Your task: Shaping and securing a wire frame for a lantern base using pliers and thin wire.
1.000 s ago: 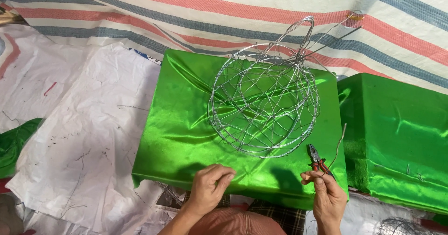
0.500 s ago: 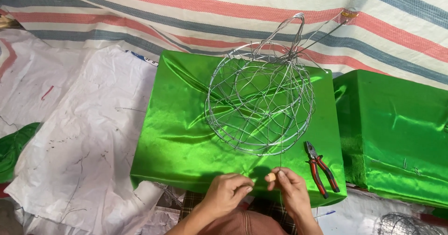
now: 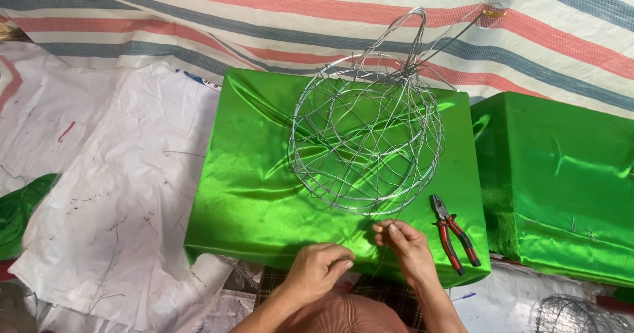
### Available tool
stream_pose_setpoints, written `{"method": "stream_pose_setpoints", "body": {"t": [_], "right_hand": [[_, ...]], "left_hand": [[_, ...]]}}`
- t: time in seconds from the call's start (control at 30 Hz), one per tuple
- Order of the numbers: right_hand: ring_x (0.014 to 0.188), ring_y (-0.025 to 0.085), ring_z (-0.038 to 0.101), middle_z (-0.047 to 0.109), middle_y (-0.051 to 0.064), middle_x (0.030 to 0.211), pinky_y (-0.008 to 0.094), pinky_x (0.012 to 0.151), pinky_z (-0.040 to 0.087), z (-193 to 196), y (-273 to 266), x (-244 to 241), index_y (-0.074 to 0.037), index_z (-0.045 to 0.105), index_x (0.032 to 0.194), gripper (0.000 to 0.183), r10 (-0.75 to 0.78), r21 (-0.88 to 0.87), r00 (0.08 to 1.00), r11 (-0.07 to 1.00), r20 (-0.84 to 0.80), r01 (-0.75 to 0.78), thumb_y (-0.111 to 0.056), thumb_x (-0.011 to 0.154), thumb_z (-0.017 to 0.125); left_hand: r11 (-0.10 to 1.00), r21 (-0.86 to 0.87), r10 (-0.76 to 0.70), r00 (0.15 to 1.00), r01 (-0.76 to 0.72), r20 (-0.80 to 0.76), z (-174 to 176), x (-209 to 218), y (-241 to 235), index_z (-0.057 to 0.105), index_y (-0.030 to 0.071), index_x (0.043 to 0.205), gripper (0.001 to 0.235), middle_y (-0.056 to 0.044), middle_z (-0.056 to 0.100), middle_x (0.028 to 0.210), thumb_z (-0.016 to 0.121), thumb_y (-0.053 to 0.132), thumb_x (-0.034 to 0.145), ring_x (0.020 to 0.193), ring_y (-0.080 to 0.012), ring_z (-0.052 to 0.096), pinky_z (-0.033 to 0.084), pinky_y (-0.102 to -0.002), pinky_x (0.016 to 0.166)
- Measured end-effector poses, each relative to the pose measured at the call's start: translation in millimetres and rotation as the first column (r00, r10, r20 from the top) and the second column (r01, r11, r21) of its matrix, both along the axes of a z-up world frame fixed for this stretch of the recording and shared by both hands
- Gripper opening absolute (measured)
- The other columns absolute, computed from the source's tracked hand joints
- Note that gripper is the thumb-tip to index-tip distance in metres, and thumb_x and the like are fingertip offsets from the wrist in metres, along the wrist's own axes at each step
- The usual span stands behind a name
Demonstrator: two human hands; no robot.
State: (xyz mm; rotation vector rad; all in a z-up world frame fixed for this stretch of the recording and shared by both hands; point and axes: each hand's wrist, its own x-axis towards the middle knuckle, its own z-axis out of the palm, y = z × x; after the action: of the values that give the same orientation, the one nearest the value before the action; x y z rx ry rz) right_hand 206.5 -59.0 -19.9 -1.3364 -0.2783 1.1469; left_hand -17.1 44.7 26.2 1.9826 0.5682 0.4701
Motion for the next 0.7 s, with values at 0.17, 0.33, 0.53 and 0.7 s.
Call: {"method": "stream_pose_setpoints", "body": {"t": [0.17, 0.33, 0.53, 0.7], "right_hand": [[0.081, 0.030, 0.066, 0.075, 0.022, 0.102, 0.045, 0.082, 0.057, 3, 5, 4, 0.009, 0.069, 0.119, 0.028, 0.013, 0.003, 0.998, 1.000, -0.053, -0.013, -0.006, 0.097, 0.060], [0.073, 0.020, 0.062, 0.071, 0.014, 0.093, 0.035, 0.071, 0.053, -2, 12, 9, -0.001, 0.059, 0.138, 0.043, 0.064, 0.102, 0.958, 0.994, -0.278, -0.036, -0.010, 0.096, 0.062], [0.070, 0.020, 0.061, 0.075, 0.014, 0.089, 0.035, 0.068, 0.051, -1, 26, 12, -0.005, 0.074, 0.108, 0.017, -0.019, 0.181, 0.936, 0.980, -0.351, 0.088, -0.010, 0.093, 0.070], [0.065, 0.018, 0.063, 0.075, 0.013, 0.090, 0.034, 0.065, 0.054, 36, 44, 9, -0.005, 0.072, 0.108, 0.015, -0.158, 0.199, 0.959, 0.958, -0.236, 0.207, -0.013, 0.096, 0.069]], "left_hand": [[1.000, -0.015, 0.010, 1.000, -0.010, -0.027, 4, -2, 0, 0.075, 0.008, 0.094, 0.008, -0.002, 0.073, 0.075, 0.073, 0.006, 0.087, 0.043, -0.0074, 0.045, 0.042, -0.022, 0.044], [0.999, -0.027, 0.017, 1.000, -0.017, -0.020, 10, -4, 0, 0.076, 0.008, 0.095, 0.010, -0.001, 0.072, 0.073, 0.073, 0.006, 0.086, 0.041, -0.0070, 0.043, 0.040, -0.022, 0.042], [0.999, -0.037, 0.021, 0.999, -0.022, -0.024, 13, -8, 0, 0.075, 0.008, 0.096, 0.010, -0.003, 0.075, 0.079, 0.073, 0.005, 0.086, 0.043, -0.0075, 0.046, 0.041, -0.022, 0.043], [0.999, -0.032, 0.023, 1.000, -0.023, 0.014, 4, -10, 1, 0.075, 0.008, 0.097, 0.011, -0.003, 0.075, 0.079, 0.072, 0.005, 0.087, 0.043, -0.0073, 0.046, 0.042, -0.022, 0.042]]}}
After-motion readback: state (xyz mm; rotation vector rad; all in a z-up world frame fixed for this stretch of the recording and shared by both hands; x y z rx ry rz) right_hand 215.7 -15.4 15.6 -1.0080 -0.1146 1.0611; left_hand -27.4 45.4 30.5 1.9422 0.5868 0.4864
